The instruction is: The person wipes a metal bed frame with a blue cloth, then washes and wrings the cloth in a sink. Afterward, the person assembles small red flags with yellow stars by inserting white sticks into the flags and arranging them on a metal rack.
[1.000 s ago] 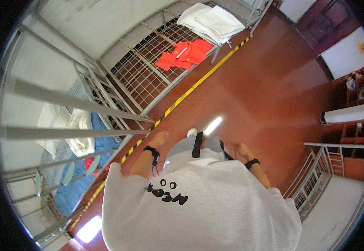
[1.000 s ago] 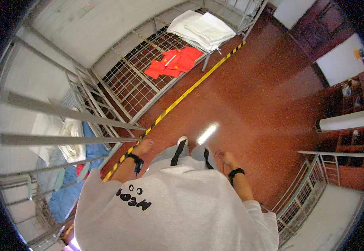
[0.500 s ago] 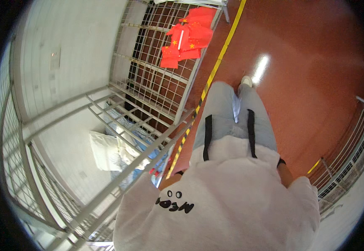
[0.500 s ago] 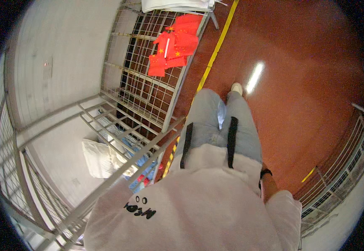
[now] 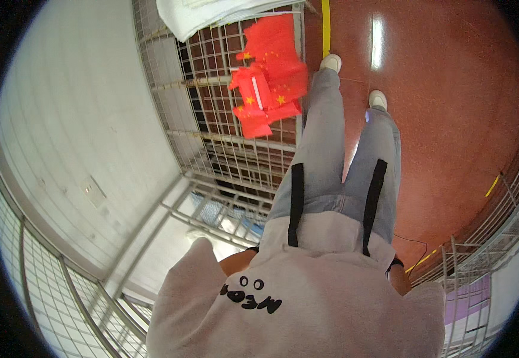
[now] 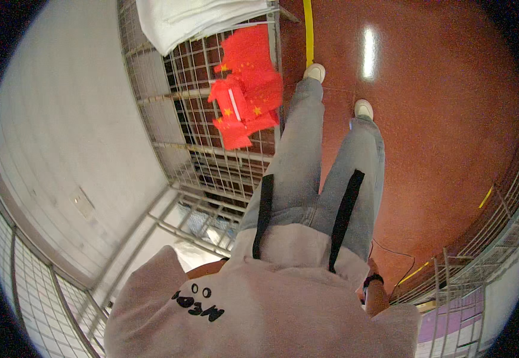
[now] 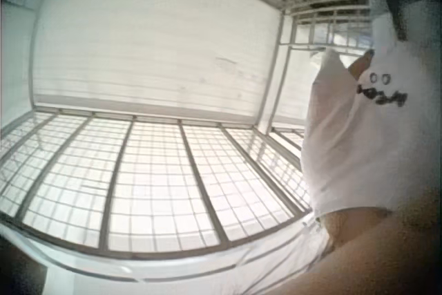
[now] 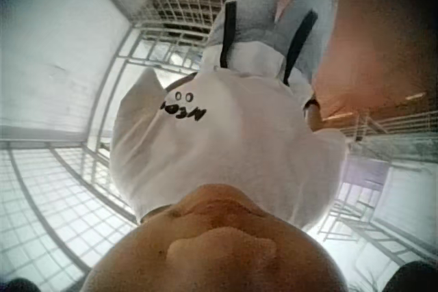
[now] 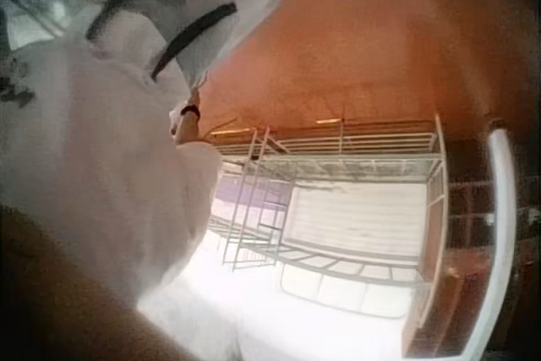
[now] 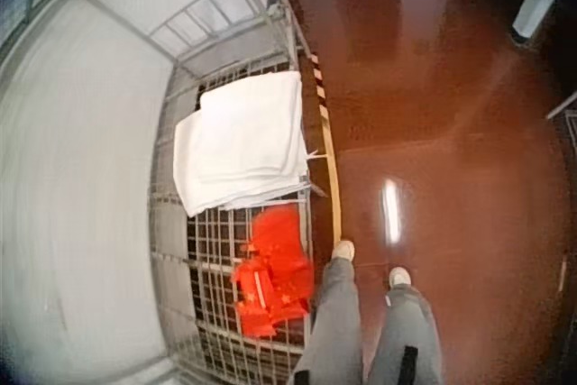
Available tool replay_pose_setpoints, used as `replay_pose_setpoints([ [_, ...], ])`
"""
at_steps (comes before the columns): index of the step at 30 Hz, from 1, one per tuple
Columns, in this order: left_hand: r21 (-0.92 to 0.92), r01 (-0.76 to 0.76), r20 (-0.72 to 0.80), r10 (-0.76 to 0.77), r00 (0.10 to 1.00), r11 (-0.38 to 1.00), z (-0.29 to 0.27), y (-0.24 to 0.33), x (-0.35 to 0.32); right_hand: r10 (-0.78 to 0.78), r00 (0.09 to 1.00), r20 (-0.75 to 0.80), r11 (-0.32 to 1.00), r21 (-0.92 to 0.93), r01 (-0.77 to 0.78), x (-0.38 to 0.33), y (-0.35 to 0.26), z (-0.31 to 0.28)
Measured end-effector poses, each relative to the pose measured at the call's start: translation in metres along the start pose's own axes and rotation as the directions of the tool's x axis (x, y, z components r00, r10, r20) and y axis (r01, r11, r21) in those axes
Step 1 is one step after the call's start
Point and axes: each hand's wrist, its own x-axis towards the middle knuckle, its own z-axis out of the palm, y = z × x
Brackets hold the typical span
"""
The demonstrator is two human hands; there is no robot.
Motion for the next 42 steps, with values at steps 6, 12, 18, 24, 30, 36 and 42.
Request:
replay_pose_setpoints([
  [6,0.025,0.057,0.127,-0.059,0.990,0.998,-0.076,0.015,0.034,0.058,0.964,0.261,0.963,0.239,-0.122,0.028,-0.036,0.093],
  [12,-0.181,0.321,0.062,-0.315,0.947,0.930,-0.221,0.002,0.091,0.077,0.922,0.380,0.914,0.342,-0.217,0.121,-0.079,0.090],
  [18,-0.246,0.406,0.045,-0.408,0.912,0.880,-0.313,0.015,0.210,-0.126,0.967,0.223,0.863,0.506,-0.005,0.265,-0.124,0.030],
  [24,0.487,0.032,-0.098,0.018,0.995,0.873,-0.357,-0.045,0.356,-0.216,0.709,-0.671,0.669,0.427,0.608,0.339,-0.057,-0.086],
  [30,0.846,-0.501,-0.082,0.973,0.216,0.183,-0.238,0.035,0.274,-0.394,0.237,-0.888,0.677,-0.106,0.728,0.237,-0.204,-0.092],
  [36,0.819,-0.504,0.357,0.931,0.072,-0.275,-0.131,0.070,0.283,-0.672,-0.223,-0.706,0.443,-0.625,0.642,0.095,-0.358,0.010],
  [42,0.841,-0.359,0.451,0.891,0.054,-0.405,-0.104,0.103,0.343,-0.841,-0.373,-0.391,0.196,-0.864,0.464,0.058,-0.419,0.081],
])
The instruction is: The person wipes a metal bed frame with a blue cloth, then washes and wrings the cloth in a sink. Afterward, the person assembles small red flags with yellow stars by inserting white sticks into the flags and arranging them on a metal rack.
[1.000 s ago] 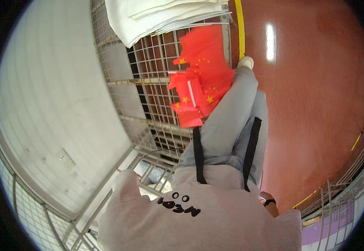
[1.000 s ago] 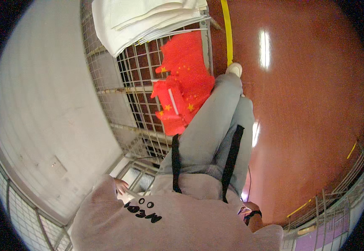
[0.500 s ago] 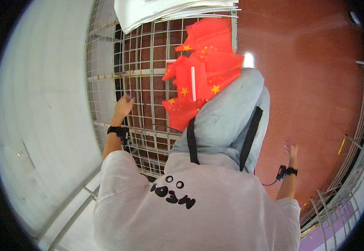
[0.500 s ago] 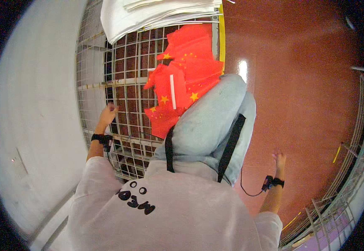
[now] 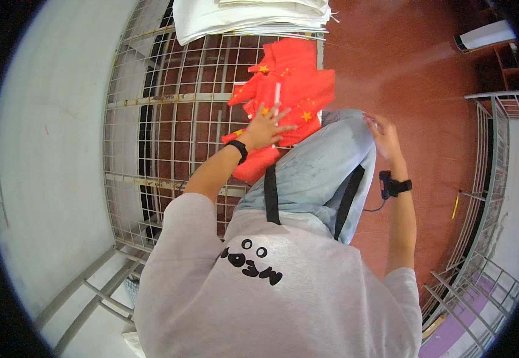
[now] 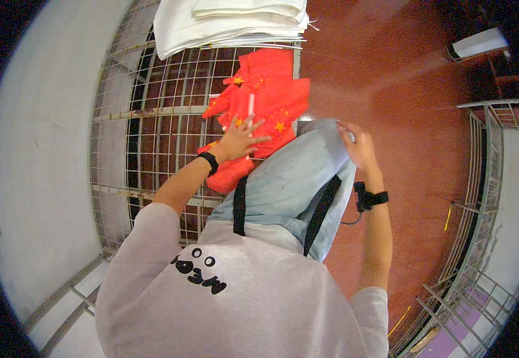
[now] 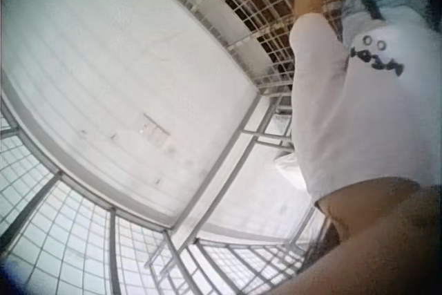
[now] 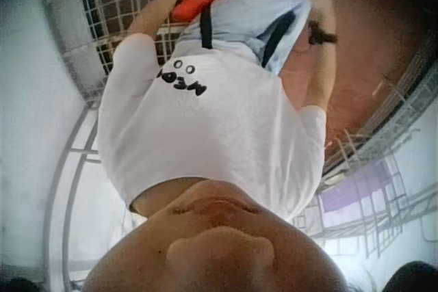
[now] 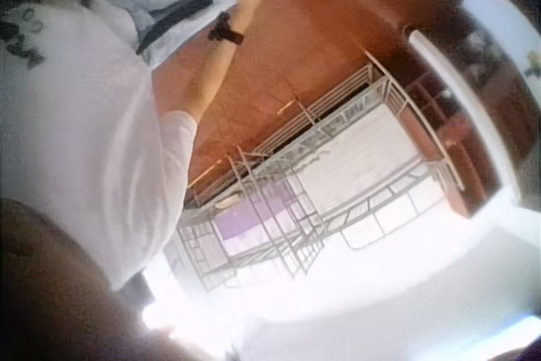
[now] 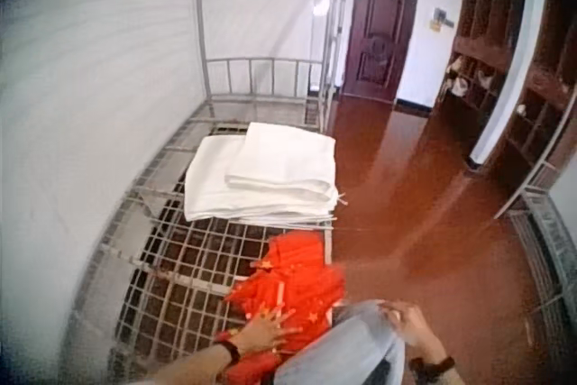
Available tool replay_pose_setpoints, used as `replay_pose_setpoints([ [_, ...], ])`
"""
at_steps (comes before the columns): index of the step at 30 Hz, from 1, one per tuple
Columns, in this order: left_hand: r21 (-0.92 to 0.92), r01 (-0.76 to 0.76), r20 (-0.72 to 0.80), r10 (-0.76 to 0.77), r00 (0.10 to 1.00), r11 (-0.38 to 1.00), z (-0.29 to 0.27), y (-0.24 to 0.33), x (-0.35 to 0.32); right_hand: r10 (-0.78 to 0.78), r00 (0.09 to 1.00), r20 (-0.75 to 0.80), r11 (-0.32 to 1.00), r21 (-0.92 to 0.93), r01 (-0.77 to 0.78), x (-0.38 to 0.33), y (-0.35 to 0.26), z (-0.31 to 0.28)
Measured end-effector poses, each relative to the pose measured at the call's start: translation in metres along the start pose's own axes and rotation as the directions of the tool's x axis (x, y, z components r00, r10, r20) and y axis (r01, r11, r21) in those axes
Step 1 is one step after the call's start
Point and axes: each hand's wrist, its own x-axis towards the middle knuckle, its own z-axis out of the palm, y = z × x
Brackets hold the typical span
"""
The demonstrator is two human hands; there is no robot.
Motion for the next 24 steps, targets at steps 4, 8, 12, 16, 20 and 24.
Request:
replay_pose_setpoints([
  [4,0.024,0.192,-0.036,-0.191,0.981,0.981,-0.005,-0.036,0.003,-0.069,0.996,0.061,0.984,-0.159,0.078,0.012,-0.021,0.006],
  [8,0.123,0.369,-0.021,-0.369,0.929,0.921,-0.006,-0.084,-0.019,-0.139,0.987,0.083,0.978,-0.142,0.150,0.027,-0.029,0.019],
  [12,0.091,0.376,-0.039,-0.374,0.927,0.922,-0.006,-0.110,-0.033,-0.164,0.968,0.190,0.966,-0.166,0.197,0.049,-0.040,0.035],
  [16,-0.100,0.349,-0.051,-0.355,0.933,0.932,-0.028,-0.104,-0.034,-0.232,0.946,0.225,0.952,-0.145,0.268,0.082,-0.062,0.050],
  [20,-0.255,0.342,-0.094,-0.375,0.922,0.905,-0.054,-0.097,-0.033,-0.228,0.933,0.278,0.938,-0.195,0.287,0.127,-0.086,0.059],
  [24,-0.445,0.312,-0.147,-0.412,0.899,0.839,-0.063,-0.102,-0.037,-0.143,0.950,0.277,0.956,-0.212,0.205,0.192,-0.062,0.087],
])
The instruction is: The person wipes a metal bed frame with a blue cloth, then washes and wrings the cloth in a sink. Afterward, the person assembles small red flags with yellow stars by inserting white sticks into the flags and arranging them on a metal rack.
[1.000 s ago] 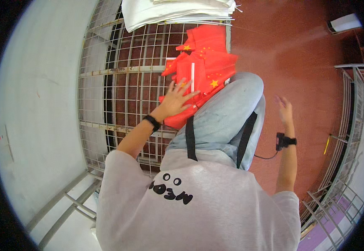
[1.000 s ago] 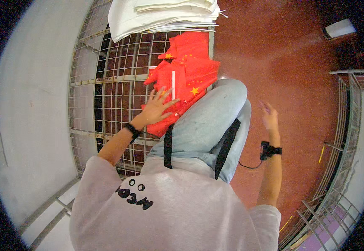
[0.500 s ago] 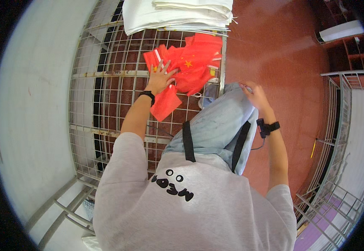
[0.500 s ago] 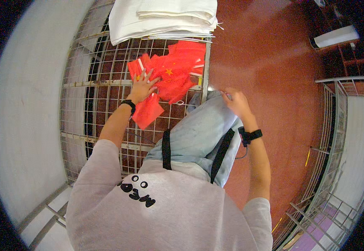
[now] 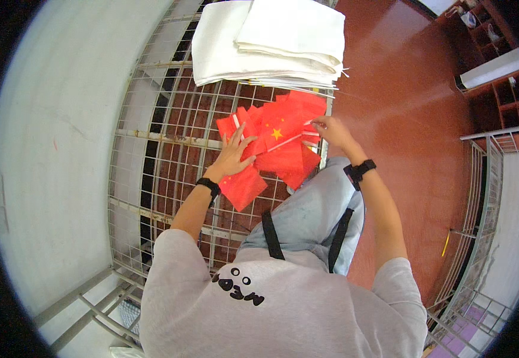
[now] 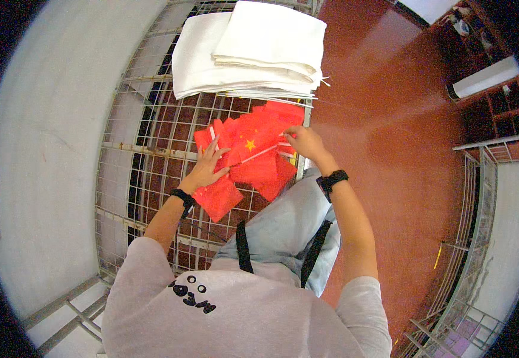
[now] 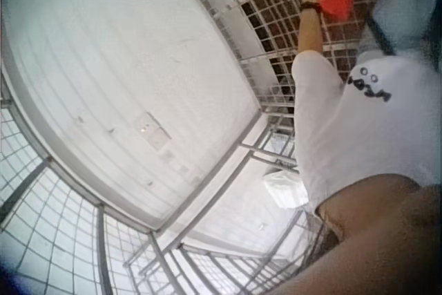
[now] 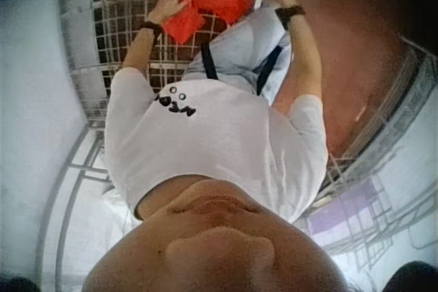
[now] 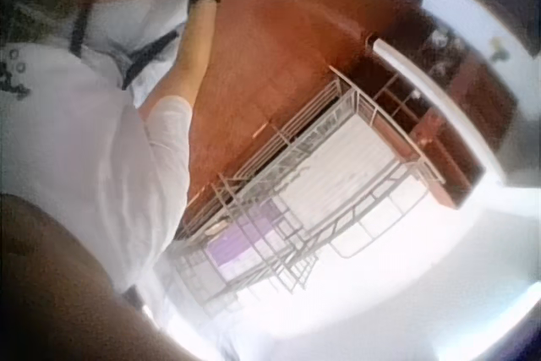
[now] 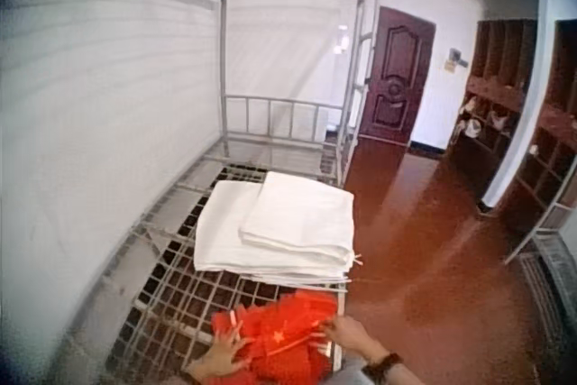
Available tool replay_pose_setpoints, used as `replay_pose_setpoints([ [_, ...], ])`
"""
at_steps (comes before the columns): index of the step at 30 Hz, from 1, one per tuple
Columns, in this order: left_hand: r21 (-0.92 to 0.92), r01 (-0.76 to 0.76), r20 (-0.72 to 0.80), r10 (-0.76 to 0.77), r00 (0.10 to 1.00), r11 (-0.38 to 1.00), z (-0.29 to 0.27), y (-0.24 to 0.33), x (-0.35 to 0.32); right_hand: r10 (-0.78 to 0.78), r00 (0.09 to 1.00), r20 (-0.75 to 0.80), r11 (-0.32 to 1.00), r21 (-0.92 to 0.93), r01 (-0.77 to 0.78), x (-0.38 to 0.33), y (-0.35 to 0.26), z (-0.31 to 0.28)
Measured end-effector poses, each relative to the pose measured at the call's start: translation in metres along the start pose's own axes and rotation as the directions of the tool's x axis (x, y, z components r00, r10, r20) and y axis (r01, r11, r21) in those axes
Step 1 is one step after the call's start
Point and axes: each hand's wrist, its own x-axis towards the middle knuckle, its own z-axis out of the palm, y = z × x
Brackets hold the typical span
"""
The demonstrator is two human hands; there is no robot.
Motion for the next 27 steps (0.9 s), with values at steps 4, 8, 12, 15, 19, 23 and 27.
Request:
replay_pose_setpoints([
  [4,-0.139,0.094,-0.177,-0.119,0.977,0.986,-0.004,-0.006,-0.002,0.058,0.996,-0.068,0.992,-0.112,-0.065,0.053,-0.009,-0.007],
  [8,-0.022,0.266,-0.358,-0.256,0.898,0.964,0.001,-0.013,0.013,0.096,0.994,-0.058,0.949,-0.296,-0.109,0.117,0.007,0.015],
  [12,-0.084,0.582,-0.264,-0.581,0.770,0.809,0.009,-0.017,0.036,-0.096,0.979,-0.180,0.923,-0.384,0.020,0.160,0.018,0.042],
  [15,-0.027,0.708,-0.286,-0.685,0.671,0.705,0.011,-0.017,0.051,-0.152,0.986,-0.063,0.807,-0.584,0.087,0.180,0.010,0.052],
  [19,-0.124,0.755,-0.172,-0.763,0.623,0.644,0.013,-0.023,0.059,-0.191,0.980,-0.057,0.785,-0.608,0.118,0.187,0.010,0.061],
  [23,-0.067,0.733,-0.117,-0.735,0.668,0.677,0.012,-0.021,0.066,-0.247,0.969,0.003,0.720,-0.668,0.186,0.182,0.011,0.057],
  [27,-0.113,0.684,-0.169,-0.692,0.701,0.721,0.029,-0.037,0.054,-0.375,0.925,-0.066,0.711,-0.661,0.242,0.172,0.012,0.056],
])
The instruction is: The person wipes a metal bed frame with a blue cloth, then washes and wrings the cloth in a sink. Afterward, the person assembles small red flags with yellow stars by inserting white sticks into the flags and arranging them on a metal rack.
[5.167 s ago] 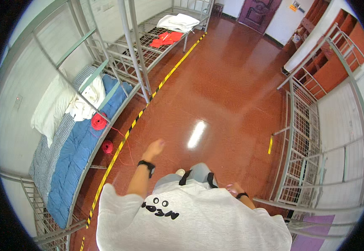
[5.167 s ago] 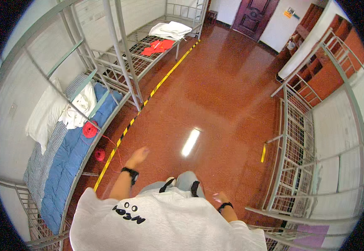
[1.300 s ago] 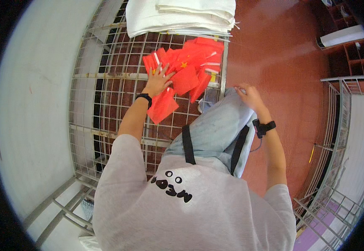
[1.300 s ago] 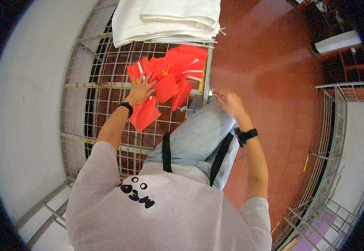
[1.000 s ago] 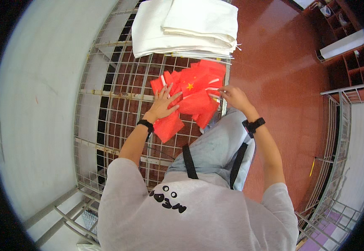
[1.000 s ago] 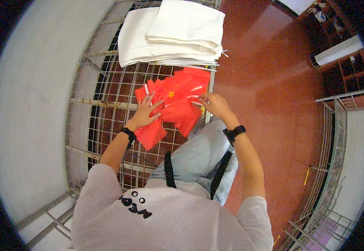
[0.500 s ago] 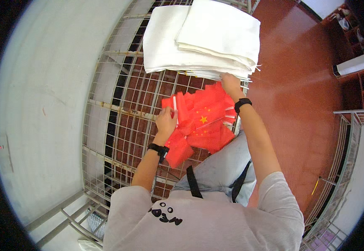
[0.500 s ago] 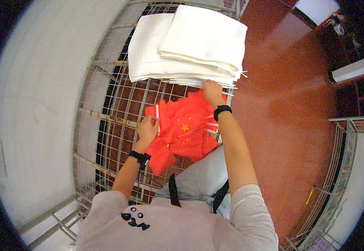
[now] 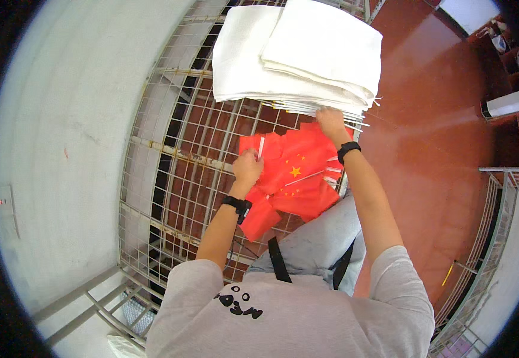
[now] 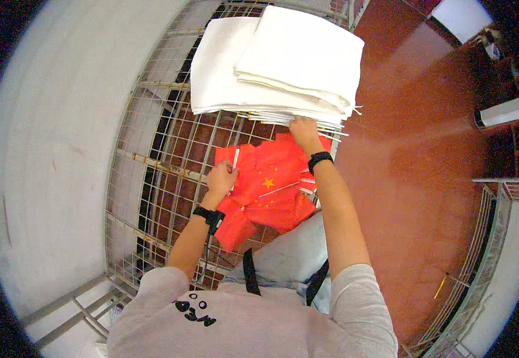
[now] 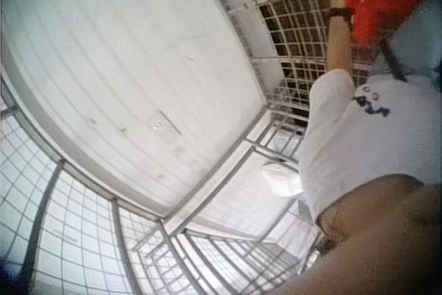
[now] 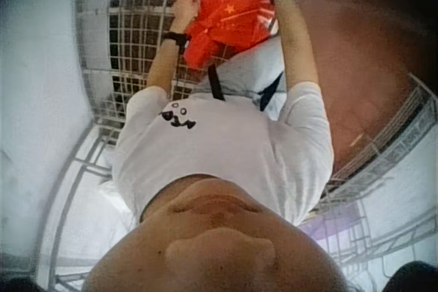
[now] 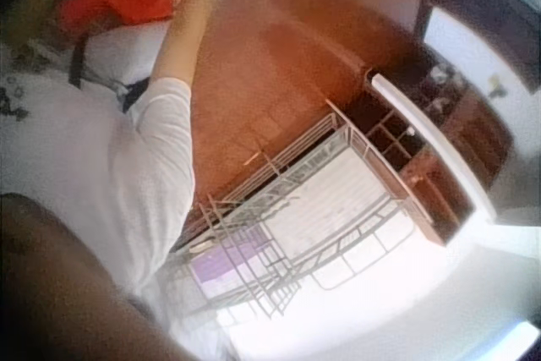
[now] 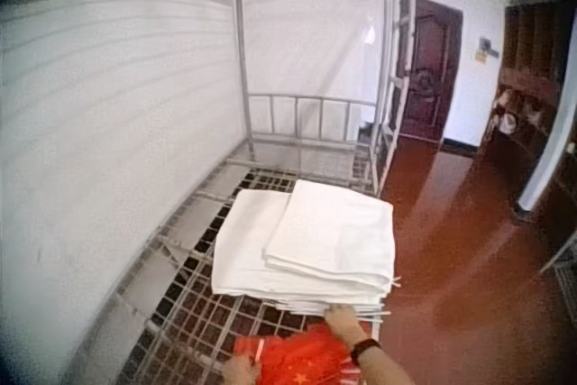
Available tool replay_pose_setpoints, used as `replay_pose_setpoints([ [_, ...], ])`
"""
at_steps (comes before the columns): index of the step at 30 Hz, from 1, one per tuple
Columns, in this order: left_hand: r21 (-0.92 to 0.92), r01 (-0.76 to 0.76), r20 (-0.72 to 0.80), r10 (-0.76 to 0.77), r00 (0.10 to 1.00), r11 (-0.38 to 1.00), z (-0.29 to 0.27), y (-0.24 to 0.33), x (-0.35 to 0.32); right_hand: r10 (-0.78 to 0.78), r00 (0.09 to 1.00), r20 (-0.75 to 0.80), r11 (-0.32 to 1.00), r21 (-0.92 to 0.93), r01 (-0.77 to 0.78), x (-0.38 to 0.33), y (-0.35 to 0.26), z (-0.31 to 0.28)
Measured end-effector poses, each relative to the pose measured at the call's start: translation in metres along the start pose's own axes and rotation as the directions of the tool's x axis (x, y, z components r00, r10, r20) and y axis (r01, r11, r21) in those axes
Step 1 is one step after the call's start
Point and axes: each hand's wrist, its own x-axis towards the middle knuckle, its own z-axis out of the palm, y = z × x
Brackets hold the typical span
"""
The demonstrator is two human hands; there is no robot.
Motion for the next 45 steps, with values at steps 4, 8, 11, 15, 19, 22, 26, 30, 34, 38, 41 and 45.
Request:
replay_pose_setpoints([
  [4,-0.186,0.065,-0.049,-0.076,0.996,0.980,-0.037,0.016,-0.014,0.085,0.993,-0.084,0.996,0.042,-0.081,-0.009,-0.004,-0.035],
  [8,-0.356,-0.025,-0.051,0.008,0.999,0.934,-0.030,-0.017,-0.016,0.170,0.966,-0.196,0.974,0.181,-0.135,-0.030,-0.015,-0.093],
  [11,-0.634,0.015,-0.031,-0.045,0.999,0.773,-0.033,-0.020,-0.021,0.257,0.929,-0.267,0.941,0.287,-0.177,-0.056,-0.022,-0.134],
  [15,-0.860,0.017,-0.002,-0.038,0.999,0.509,-0.052,-0.012,-0.039,0.327,0.882,-0.340,0.880,0.449,-0.153,-0.097,-0.031,-0.176],
  [19,-0.962,0.132,0.136,0.004,0.991,0.239,-0.094,0.006,-0.066,0.364,0.898,-0.246,0.759,0.638,-0.133,-0.137,-0.053,-0.211],
  [22,-0.974,0.174,0.191,0.118,0.974,0.143,-0.118,0.024,-0.085,0.335,0.902,-0.272,0.683,0.729,-0.034,-0.159,-0.076,-0.225],
  [26,-0.947,0.314,0.322,0.278,0.905,0.073,-0.137,0.046,-0.107,0.088,0.924,-0.372,0.715,0.670,0.202,-0.166,-0.107,-0.255],
  [30,-0.922,0.356,0.387,0.437,0.812,0.154,-0.138,0.058,-0.119,-0.001,0.955,-0.295,0.766,0.614,0.191,-0.161,-0.123,-0.263],
  [34,-0.916,0.350,0.401,0.491,0.773,0.197,-0.142,0.068,-0.126,-0.038,0.956,-0.290,0.770,0.602,0.213,-0.154,-0.125,-0.255],
  [38,-0.961,0.210,0.263,0.360,0.895,0.180,-0.145,0.059,-0.124,0.013,0.947,-0.322,0.782,0.593,0.191,-0.148,-0.124,-0.251],
  [41,-0.938,-0.070,-0.061,0.035,0.998,0.341,-0.138,0.046,-0.120,0.114,0.923,-0.368,0.819,0.560,0.122,-0.145,-0.123,-0.247],
  [45,-0.907,-0.173,-0.186,0.001,0.982,0.384,-0.141,0.040,-0.124,0.187,0.901,-0.392,0.877,0.479,0.026,-0.144,-0.131,-0.247],
])
